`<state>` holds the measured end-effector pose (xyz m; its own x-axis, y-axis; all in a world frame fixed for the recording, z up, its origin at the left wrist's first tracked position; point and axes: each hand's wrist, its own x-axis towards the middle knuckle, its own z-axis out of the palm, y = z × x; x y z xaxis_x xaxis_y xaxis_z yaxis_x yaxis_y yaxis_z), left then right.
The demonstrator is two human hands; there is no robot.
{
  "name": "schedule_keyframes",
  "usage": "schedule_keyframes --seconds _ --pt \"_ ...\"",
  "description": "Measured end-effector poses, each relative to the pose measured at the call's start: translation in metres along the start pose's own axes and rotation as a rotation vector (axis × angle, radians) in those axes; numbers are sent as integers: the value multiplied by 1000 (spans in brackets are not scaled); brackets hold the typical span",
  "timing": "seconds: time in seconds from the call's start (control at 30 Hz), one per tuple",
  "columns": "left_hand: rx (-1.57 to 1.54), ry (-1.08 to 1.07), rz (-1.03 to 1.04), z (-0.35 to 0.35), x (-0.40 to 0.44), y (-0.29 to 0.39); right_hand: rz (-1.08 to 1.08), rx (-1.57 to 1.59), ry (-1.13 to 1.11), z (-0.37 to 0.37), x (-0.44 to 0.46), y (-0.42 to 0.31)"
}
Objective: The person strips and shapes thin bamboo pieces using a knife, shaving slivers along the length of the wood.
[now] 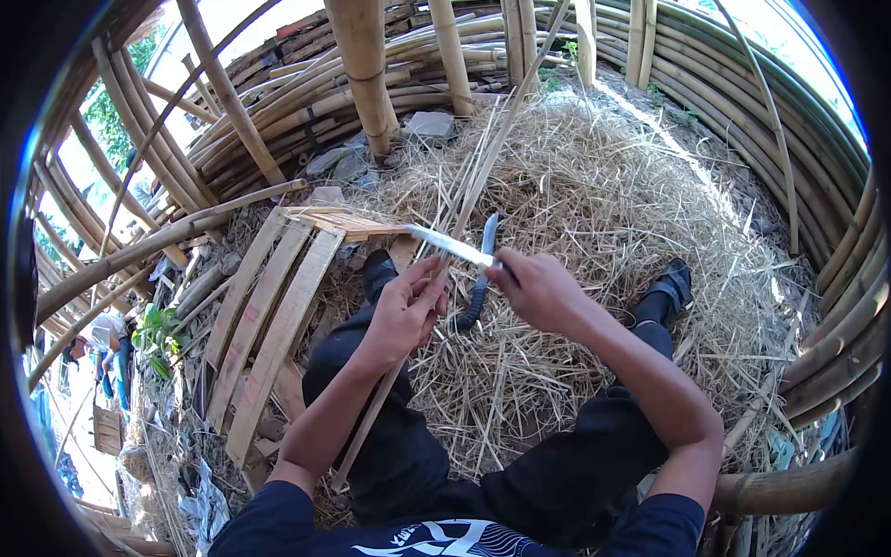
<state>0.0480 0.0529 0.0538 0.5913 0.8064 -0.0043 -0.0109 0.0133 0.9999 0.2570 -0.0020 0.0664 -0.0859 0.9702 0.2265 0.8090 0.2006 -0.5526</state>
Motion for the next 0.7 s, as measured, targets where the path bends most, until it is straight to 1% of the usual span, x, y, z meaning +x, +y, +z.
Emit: schedule_keyframes --seconds 0.07,0.13,0.2,0.27,0.33,0.37,0.47,0.5,0.53,0.6,0.67,0.7 --pt "-60 14 -49 -1 -4 2 -64 -21 -17 16 -1 7" --pt "-69 -3 -81 -4 -4 1 -82 -9 -47 19 -2 5" --pt "-96 -25 -168 -4 -3 -4 -84 2 -83 21 -3 8" --pt "-87 -26 -160 -1 -1 -7 -166 57 -96 26 -2 15" --pt "-41 -23 -62 2 2 -12 -167 64 -105 29 -1 24" --pt "-166 -49 -132 1 0 -9 -184 63 -97 28 1 25" --pt "-109 -77 -108 2 0 -12 -210 57 -77 26 4 35" --pt "-49 -65 -73 3 1 -18 -232 -5 -69 29 4 41" --pt "-50 -67 -80 3 0 -21 -256 -69 -61 31 3 47" --pt "-147 -96 -180 4 -4 -18 -280 -96 -30 33 5 54" --pt "-153 -78 -187 4 -3 -17 -310 -126 4 33 7 62" --pt "-160 -64 -190 5 -4 -16 -347 -163 68 36 11 70"
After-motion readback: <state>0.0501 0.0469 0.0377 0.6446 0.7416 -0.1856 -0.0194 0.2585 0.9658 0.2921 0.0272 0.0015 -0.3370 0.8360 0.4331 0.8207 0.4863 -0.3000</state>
